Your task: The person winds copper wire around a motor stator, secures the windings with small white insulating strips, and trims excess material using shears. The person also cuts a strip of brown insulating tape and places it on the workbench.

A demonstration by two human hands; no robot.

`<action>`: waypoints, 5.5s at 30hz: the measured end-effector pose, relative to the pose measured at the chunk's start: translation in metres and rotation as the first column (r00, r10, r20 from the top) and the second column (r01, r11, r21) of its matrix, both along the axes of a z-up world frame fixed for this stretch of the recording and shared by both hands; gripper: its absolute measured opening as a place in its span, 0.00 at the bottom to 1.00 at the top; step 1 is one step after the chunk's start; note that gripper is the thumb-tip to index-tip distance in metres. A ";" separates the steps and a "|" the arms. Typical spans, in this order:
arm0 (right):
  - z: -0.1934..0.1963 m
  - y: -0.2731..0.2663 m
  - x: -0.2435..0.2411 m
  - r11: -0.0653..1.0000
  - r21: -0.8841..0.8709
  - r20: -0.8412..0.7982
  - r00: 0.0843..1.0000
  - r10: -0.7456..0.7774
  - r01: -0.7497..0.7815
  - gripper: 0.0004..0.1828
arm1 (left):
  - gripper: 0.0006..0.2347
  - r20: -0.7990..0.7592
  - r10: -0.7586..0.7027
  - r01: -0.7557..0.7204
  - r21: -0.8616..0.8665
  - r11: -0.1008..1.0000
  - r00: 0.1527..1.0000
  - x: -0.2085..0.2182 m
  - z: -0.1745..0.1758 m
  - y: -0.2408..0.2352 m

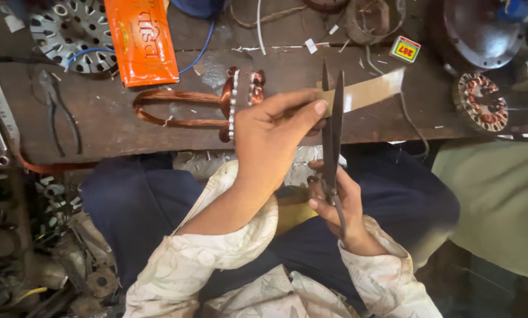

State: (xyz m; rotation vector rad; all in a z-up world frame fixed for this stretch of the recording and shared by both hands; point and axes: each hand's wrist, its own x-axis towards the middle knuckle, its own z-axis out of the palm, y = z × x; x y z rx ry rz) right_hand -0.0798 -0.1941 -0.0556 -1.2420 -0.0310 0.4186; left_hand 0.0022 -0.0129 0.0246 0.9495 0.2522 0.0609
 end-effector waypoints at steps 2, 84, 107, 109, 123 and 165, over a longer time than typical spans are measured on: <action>-0.002 0.000 0.001 1.000 -0.017 0.006 1.000 -0.004 0.004 0.35 | 0.10 -0.035 -0.010 0.012 0.045 0.999 0.999 0.000 0.000 0.004; -0.006 -0.019 0.003 0.991 0.006 0.159 0.979 0.129 -0.132 0.39 | 0.07 0.048 -0.021 0.026 -0.112 0.993 0.999 -0.018 0.006 -0.002; -0.016 -0.033 -0.017 0.983 0.063 0.231 0.961 0.153 -0.172 0.38 | 0.08 0.196 0.222 -0.098 -0.500 0.861 0.955 0.013 -0.005 -0.005; -0.014 -0.036 -0.020 0.965 0.257 0.196 0.981 -0.004 -0.047 0.39 | 0.05 0.347 0.265 -0.357 0.236 0.904 0.899 0.024 -0.013 -0.011; 0.013 -0.033 -0.008 0.906 0.355 0.135 0.946 -0.295 0.232 0.39 | 0.11 0.451 0.292 -0.537 0.696 0.476 0.843 0.073 -0.033 -0.041; -0.004 -0.012 -0.003 0.953 -0.299 0.120 0.988 0.093 -0.053 0.32 | 0.04 0.184 -0.158 0.212 -0.331 0.919 0.970 -0.010 -0.017 0.001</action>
